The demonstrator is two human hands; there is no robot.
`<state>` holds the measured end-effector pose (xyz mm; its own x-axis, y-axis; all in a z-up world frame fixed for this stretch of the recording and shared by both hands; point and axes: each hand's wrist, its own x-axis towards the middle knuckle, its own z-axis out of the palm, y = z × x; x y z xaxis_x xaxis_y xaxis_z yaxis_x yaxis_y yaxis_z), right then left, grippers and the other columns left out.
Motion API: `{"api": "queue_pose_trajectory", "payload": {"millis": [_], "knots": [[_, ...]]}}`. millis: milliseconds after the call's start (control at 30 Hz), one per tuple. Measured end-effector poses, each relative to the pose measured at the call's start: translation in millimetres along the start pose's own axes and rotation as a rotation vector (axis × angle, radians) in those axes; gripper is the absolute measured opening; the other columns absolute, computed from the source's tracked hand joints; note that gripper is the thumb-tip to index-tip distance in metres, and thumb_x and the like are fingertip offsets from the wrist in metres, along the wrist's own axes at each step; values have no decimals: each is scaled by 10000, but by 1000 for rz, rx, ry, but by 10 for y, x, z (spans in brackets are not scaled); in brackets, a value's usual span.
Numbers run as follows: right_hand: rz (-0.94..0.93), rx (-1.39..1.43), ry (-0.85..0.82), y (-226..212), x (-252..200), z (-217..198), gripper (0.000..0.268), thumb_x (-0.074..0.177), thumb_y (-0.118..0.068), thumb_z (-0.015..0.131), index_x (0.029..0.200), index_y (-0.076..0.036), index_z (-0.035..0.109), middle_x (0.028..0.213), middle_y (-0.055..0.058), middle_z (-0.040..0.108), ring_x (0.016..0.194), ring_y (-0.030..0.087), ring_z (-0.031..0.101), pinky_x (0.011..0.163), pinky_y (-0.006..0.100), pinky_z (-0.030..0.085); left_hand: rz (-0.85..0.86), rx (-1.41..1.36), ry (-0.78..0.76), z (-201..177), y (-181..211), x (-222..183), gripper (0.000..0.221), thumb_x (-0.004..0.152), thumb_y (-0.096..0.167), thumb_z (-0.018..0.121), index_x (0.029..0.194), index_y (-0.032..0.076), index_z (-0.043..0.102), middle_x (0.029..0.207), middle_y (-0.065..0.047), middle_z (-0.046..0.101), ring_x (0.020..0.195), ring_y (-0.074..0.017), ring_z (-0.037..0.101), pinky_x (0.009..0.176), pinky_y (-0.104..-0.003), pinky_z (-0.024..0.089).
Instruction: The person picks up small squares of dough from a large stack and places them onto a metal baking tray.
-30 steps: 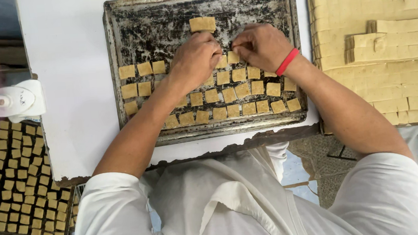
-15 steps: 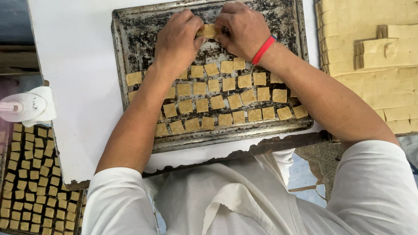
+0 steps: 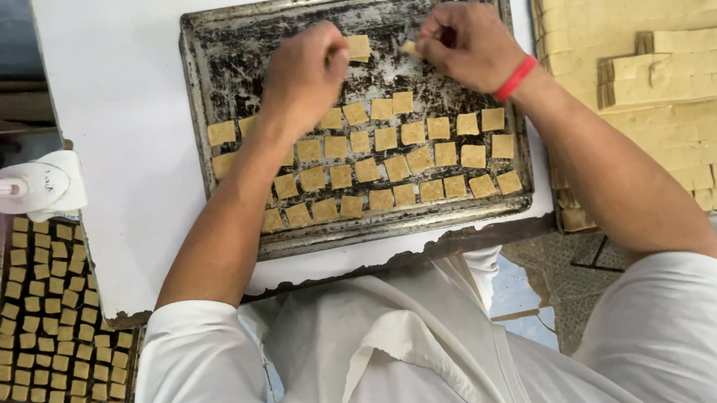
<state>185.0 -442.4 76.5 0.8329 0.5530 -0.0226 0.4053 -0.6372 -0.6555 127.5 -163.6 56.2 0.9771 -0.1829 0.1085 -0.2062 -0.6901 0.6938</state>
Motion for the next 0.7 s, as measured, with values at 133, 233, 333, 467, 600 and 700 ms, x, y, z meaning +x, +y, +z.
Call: {"api": "queue_pose_trajectory", "payload": {"millis": [133,233,333,467,600,700], "knots": [[-225,-199,96,-9,-438,-121,171,1019,-133,687,882,-31,680,863,111,645,721,185,624,669,358,552,216,78,-67,404,336,-27,110,1014,137,677,944,55,654,904,-79,672,707,-168,604,603,-309,552],[-264,-522,157,-51,-662,-86,128,966,-163,725,924,-42,722,919,112,666,792,239,657,700,395,581,338,170,-6,648,526,18,111,1008,124,692,961,24,679,917,-90,648,759,-192,611,648,-309,567],[-291,-555,73,-78,-722,-21,180,987,-241,747,897,-85,745,888,82,673,818,225,679,765,401,609,443,184,-27,714,604,-49,119,936,162,711,949,44,723,942,-79,647,854,-199,626,757,-318,582],[-251,-542,30,32,-719,-39,192,974,-266,746,942,-77,755,938,100,697,842,237,688,801,404,617,325,181,-88,598,509,-96,147,949,211,737,998,74,755,986,-77,665,888,-203,637,790,-345,575],[-297,-475,93,40,-546,-24,206,985,-270,763,999,-66,751,1044,132,702,948,271,691,837,417,614,166,241,16,213,211,1,109,992,192,750,1050,100,753,1052,-82,676,929,-218,643,810,-359,567],[-418,-465,190,-99,-267,116,222,963,-283,787,1028,-73,753,1080,136,703,1034,292,683,861,430,605,207,320,111,-72,3,55,184,952,212,790,1075,84,740,1075,-76,692,962,-225,658,837,-385,556]]}}
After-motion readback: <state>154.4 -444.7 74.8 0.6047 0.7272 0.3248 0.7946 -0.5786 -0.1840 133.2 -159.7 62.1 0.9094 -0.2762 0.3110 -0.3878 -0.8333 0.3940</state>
